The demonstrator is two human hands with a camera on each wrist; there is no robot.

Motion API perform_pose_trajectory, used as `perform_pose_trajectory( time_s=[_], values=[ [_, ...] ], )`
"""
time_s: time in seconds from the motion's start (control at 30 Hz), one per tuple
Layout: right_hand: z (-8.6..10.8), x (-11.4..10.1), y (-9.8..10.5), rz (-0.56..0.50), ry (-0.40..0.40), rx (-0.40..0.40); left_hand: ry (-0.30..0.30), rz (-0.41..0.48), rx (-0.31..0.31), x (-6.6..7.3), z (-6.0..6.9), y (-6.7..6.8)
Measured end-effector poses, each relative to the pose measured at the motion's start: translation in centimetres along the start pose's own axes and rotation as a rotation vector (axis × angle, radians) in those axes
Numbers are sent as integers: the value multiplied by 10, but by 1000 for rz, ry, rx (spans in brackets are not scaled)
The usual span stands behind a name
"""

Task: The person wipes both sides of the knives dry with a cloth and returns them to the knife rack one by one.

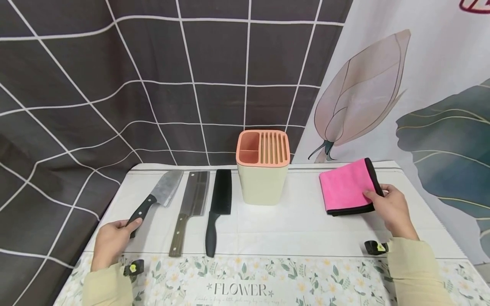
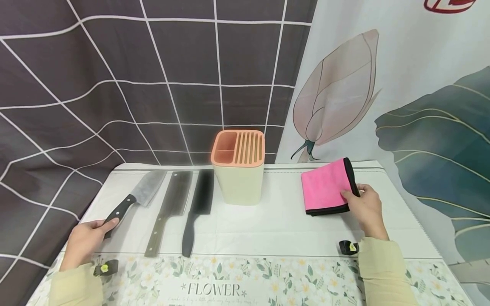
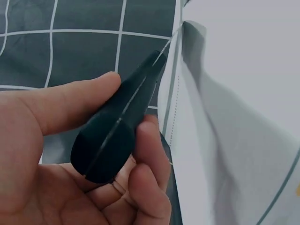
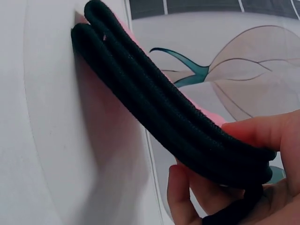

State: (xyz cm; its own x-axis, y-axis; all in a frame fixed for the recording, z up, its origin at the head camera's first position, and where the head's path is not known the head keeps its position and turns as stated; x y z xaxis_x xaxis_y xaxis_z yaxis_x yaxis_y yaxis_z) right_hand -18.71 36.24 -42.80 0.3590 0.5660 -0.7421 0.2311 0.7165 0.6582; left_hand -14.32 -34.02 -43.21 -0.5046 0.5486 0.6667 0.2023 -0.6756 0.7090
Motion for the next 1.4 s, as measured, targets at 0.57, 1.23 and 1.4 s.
perform_pose_trajectory(
  time_s=[0.57,1.23,1.4],
  values=[
    [7,-8,11,-106,-2,104,20,87,128,2,7,9],
    [35,-38,21,-197,56,159,-55,123,120,28,36,35],
    [44,-47,22,-187,75,165,-72,119,84,35,43,34]
  ],
)
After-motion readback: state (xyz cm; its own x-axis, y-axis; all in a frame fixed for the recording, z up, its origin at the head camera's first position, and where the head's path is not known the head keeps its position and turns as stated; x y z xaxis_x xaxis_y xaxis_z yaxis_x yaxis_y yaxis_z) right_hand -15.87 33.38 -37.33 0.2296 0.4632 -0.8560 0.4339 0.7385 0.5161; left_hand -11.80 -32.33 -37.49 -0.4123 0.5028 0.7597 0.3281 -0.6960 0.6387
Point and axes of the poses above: each hand's wrist, its own z-axis away from the middle knuckle, its own y-axis out of the back of the hand, x = y × z, the point moved 6 cm from there along -z, towards the middle knuckle, and after that the axes turned 1 degree about z, right-handed, at the moved point
